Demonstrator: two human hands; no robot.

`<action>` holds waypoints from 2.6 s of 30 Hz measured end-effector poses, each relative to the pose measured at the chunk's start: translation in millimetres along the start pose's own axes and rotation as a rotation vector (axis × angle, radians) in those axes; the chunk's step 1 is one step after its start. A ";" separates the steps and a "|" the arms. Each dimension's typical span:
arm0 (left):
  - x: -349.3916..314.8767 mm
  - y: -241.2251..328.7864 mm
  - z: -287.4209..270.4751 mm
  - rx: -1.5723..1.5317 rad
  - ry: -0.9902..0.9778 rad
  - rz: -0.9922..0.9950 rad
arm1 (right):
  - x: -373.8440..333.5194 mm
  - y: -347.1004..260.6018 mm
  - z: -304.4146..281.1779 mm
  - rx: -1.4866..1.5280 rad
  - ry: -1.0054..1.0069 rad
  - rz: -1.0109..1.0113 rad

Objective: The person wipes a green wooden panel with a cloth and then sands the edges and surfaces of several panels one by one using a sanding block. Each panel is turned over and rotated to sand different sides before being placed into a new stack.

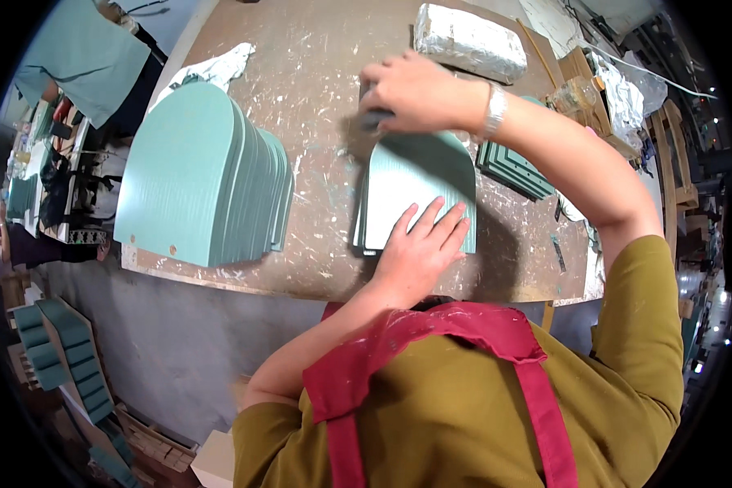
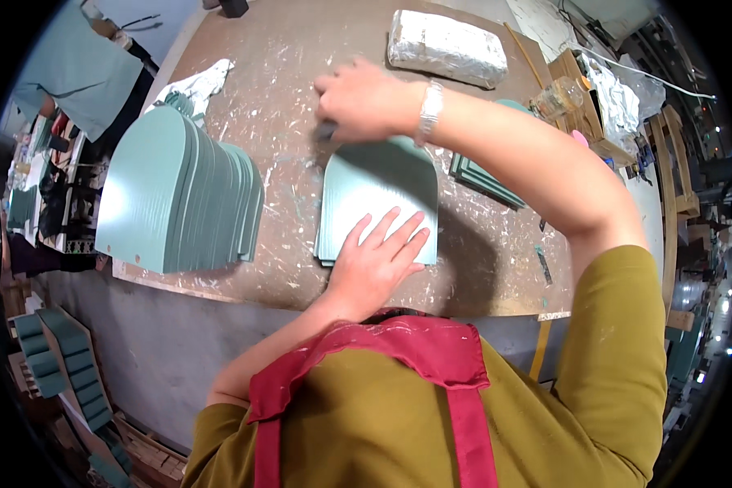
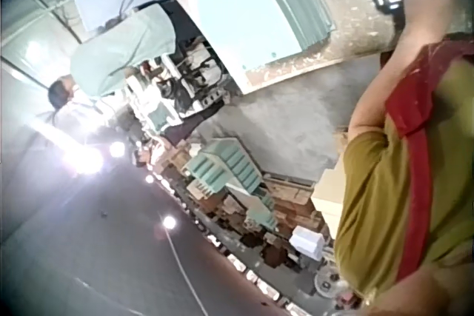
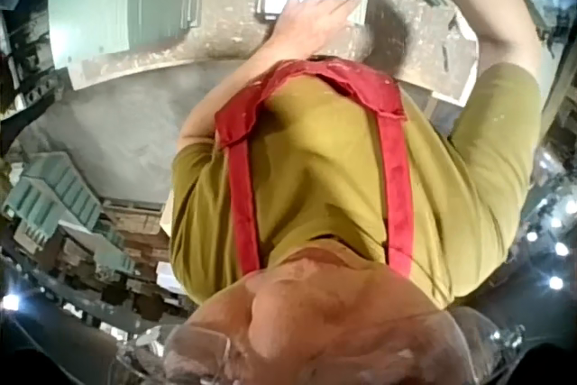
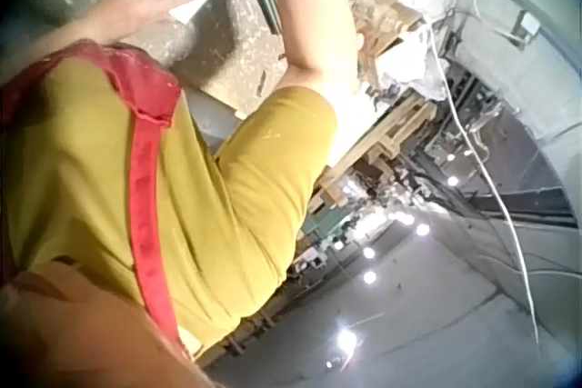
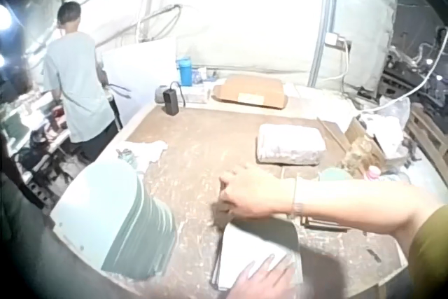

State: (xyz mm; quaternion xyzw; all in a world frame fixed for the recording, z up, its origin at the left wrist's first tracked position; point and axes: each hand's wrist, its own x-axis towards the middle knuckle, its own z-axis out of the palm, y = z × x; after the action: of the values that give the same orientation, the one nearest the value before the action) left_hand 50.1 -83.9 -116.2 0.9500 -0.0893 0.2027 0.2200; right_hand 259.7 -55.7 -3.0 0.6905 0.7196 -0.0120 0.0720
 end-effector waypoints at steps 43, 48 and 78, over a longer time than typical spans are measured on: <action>48.5 -27.2 -119.1 -0.647 0.300 -0.548 | -169.1 -83.8 74.0 2.235 1.320 0.898; 52.5 14.0 -81.8 0.163 0.069 0.216 | -158.9 -72.3 57.5 2.300 1.429 0.717; 101.1 -56.0 -10.9 0.202 -0.227 -0.143 | -186.3 -110.0 116.7 0.492 0.805 0.750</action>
State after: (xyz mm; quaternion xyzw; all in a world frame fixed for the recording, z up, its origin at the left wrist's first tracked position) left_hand 152.0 -37.4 -85.7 0.9880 -0.0249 0.0861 0.1256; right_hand 167.2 -259.2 -105.1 0.8437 0.3740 0.1105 -0.3688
